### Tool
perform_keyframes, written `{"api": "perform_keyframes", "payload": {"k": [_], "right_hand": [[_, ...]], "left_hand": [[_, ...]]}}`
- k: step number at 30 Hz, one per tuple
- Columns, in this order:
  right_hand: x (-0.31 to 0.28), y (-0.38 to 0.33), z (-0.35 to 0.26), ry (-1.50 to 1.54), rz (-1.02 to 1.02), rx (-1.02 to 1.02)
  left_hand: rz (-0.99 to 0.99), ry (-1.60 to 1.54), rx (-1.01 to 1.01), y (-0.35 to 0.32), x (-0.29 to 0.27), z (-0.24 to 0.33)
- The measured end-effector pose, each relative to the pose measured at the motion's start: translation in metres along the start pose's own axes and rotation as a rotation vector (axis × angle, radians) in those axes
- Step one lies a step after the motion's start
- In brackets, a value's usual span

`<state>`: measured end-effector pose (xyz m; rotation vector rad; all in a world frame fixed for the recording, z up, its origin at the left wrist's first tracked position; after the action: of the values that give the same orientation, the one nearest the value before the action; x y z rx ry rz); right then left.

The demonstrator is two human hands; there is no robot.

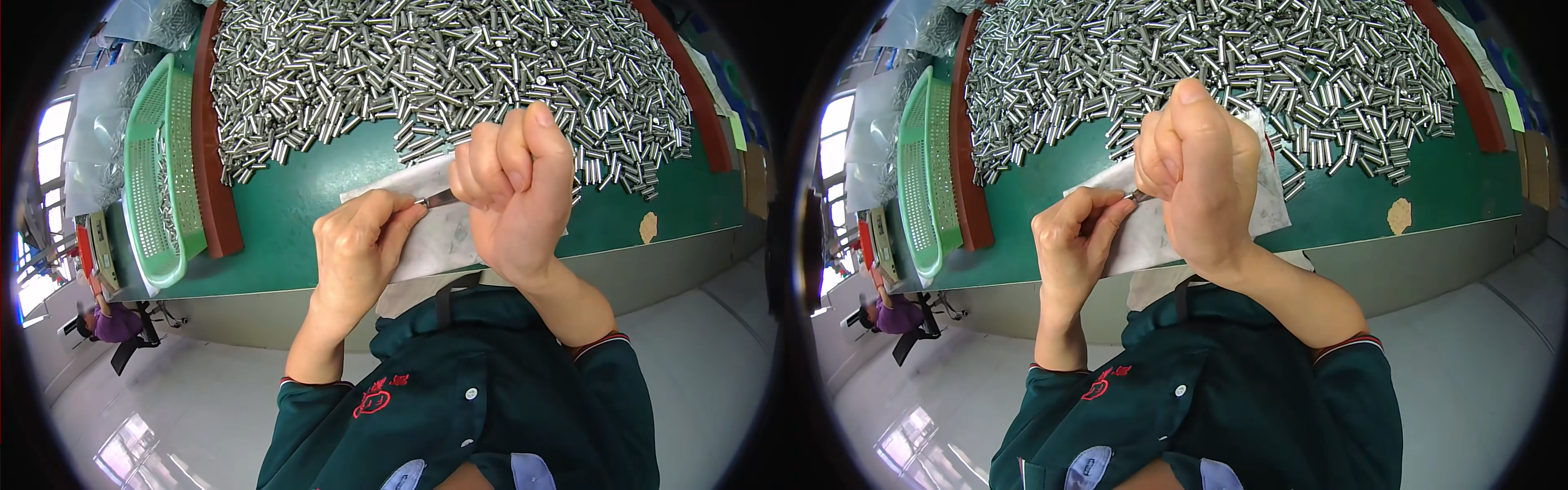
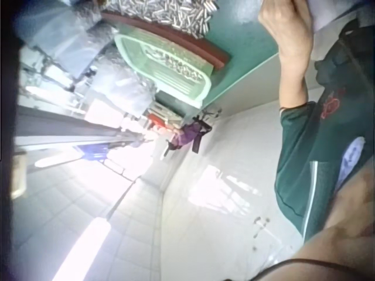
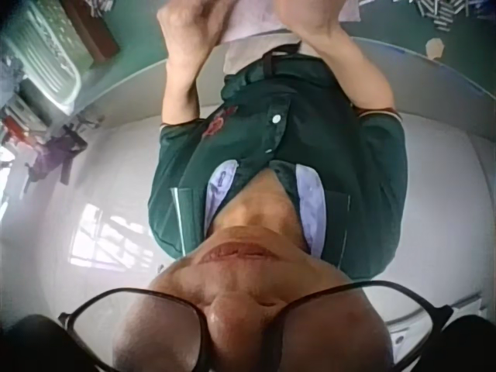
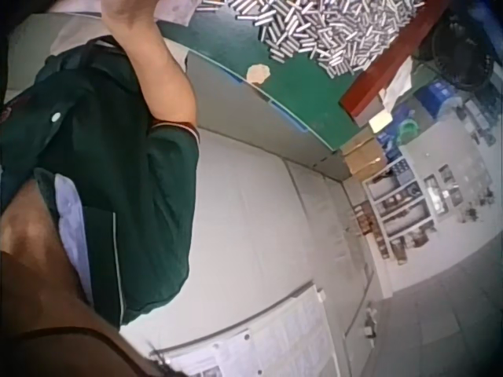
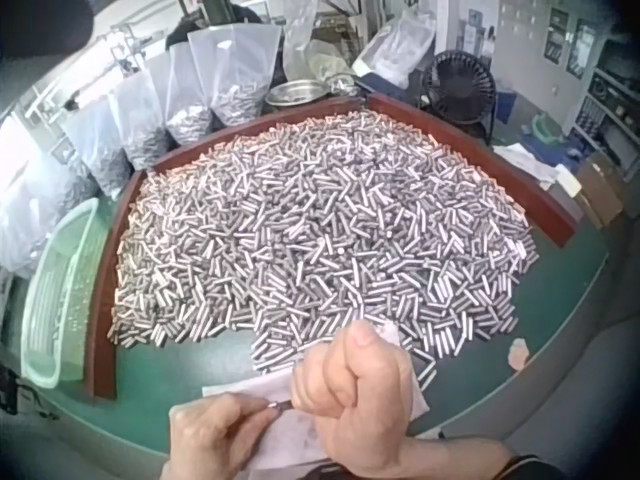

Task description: Manually inspect and clean small metal pins using a tool and cloth on a workbench.

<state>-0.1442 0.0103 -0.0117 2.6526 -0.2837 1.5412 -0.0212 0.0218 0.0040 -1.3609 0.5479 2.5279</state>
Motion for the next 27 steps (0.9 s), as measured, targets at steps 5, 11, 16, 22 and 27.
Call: {"api": "perform_keyframes", "payload": {"k": [5, 11, 16, 22, 27], "right_hand": [[0.004, -0.001, -0.001, -0.052, -0.007, -0.029], [0.016, -0.002, -0.003, -0.236, -0.046, -0.117], [0.025, -0.003, 0.0, -0.284, -0.112, -0.162], [0.038, -0.01, 0.001, -0.338, -0.21, -0.214], [0.03, -0.009, 0.0, -0.393, -0.146, -0.221]], "left_hand": [[0.0, 0.003, 0.005, 0.0, 0.0, -0.001], [-0.034, -0.025, 0.0, 0.003, 0.001, -0.001], [-0.044, -0.046, 0.023, 0.005, -0.001, 0.0], [-0.041, -0.068, 0.056, 0.007, -0.002, 0.0], [-0.059, 0.019, 0.043, 0.005, -0.006, 0.003]]}}
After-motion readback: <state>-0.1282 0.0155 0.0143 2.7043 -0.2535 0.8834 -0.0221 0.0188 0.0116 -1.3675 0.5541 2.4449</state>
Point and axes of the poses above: each hand's wrist, its own y-axis towards the middle knuckle, its own x-axis out of the palm, z = x × y, the point moved 9 cm from there along y, towards the middle knuckle, and after that the axes turned 12 degrees about y, right-handed, at the moved point
